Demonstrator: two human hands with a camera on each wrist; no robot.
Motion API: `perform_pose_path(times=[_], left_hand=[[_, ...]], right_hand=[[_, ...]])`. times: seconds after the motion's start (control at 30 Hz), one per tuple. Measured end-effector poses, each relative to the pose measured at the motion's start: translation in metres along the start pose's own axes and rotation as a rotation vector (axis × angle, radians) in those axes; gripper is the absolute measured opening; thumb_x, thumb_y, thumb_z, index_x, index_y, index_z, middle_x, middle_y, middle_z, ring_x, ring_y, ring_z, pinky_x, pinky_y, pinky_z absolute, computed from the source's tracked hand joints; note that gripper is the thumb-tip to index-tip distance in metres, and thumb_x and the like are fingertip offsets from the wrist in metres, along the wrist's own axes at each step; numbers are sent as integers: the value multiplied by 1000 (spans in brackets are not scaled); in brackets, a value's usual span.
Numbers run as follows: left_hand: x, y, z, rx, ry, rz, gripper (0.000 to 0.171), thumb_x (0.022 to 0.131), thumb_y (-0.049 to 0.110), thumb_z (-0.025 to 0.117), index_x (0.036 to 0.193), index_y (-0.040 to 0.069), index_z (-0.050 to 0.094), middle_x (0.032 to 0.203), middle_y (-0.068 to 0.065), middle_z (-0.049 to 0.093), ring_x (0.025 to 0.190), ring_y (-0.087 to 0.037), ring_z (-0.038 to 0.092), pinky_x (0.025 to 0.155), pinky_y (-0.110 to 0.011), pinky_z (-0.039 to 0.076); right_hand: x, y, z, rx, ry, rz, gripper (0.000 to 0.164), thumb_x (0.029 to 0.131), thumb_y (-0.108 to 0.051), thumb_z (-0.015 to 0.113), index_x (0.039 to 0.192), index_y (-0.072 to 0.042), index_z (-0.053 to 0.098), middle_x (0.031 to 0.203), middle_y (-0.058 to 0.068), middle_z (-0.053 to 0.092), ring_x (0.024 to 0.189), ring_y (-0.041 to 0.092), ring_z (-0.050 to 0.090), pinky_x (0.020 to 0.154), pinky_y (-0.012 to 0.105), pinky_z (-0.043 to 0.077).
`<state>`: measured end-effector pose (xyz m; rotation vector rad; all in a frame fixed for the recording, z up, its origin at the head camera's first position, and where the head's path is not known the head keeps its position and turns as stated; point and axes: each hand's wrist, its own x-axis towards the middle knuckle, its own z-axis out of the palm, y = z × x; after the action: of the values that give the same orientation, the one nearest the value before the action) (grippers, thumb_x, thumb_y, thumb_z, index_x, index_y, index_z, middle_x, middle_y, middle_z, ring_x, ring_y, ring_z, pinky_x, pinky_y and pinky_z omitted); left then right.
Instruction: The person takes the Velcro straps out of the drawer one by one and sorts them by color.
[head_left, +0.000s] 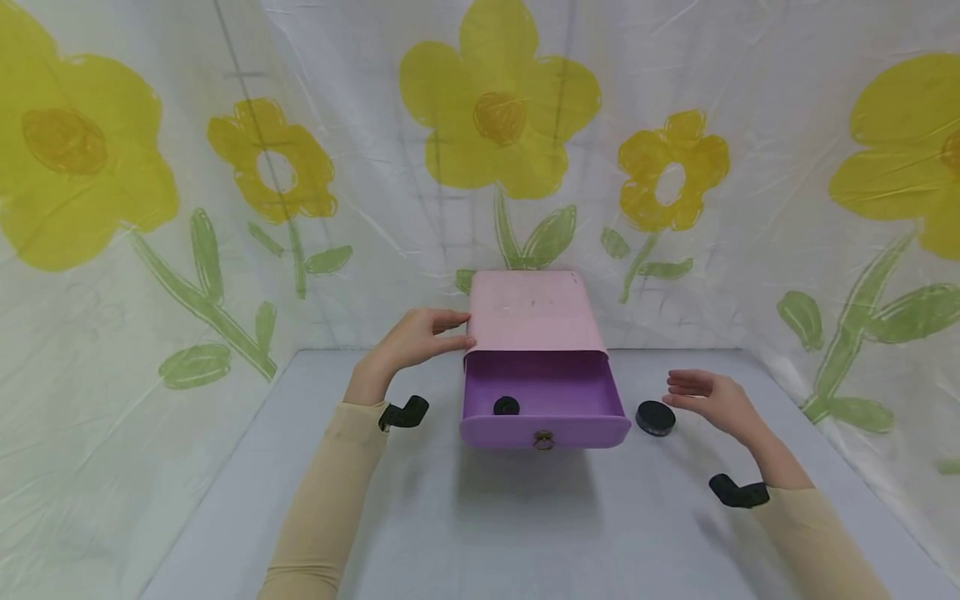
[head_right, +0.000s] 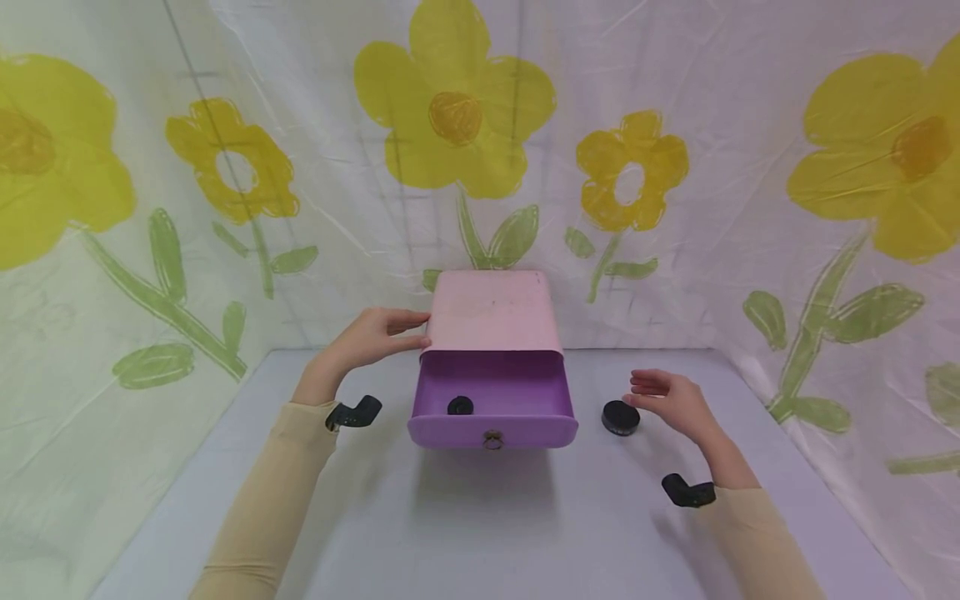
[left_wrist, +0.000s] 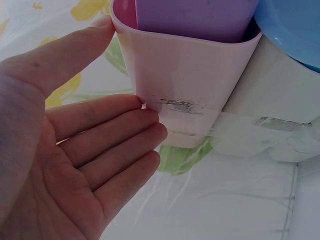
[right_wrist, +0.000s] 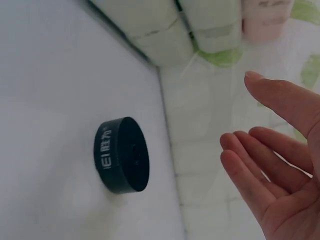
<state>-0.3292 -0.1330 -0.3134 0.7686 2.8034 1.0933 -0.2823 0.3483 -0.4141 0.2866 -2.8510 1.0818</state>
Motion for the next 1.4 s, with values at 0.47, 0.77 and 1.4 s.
perform_pose_path(times=[0.47,0.77,1.4], left_hand=[[0,0,1,6,8,-1,65,82,54,67,136,19,54,137,-4,55,127,-25,51,103,-42,44],[1,-1,0,20,9,2,65,82,54,66,136,20,54,137,-3,55,127,-23,51,104,-41,44],[2,-2,0,26,8,11,65,83,54,66,135,18,54,137,-5,55,126,-24,52,103,-40,44]], right_hand=[[-6,-53,-20,19,24,-92,59,85,-38,70,134,-8,54,127,15,62,112,31,61,77,9,48],[-11,-90,-24,71,32,-175,56,84,-32,72,131,-7,55,127,14,61,100,-12,57,80,6,47],[-13,-148,-17,117,-35,-283,50,82,-30,75,125,-11,61,121,9,65,104,13,65,84,18,53]])
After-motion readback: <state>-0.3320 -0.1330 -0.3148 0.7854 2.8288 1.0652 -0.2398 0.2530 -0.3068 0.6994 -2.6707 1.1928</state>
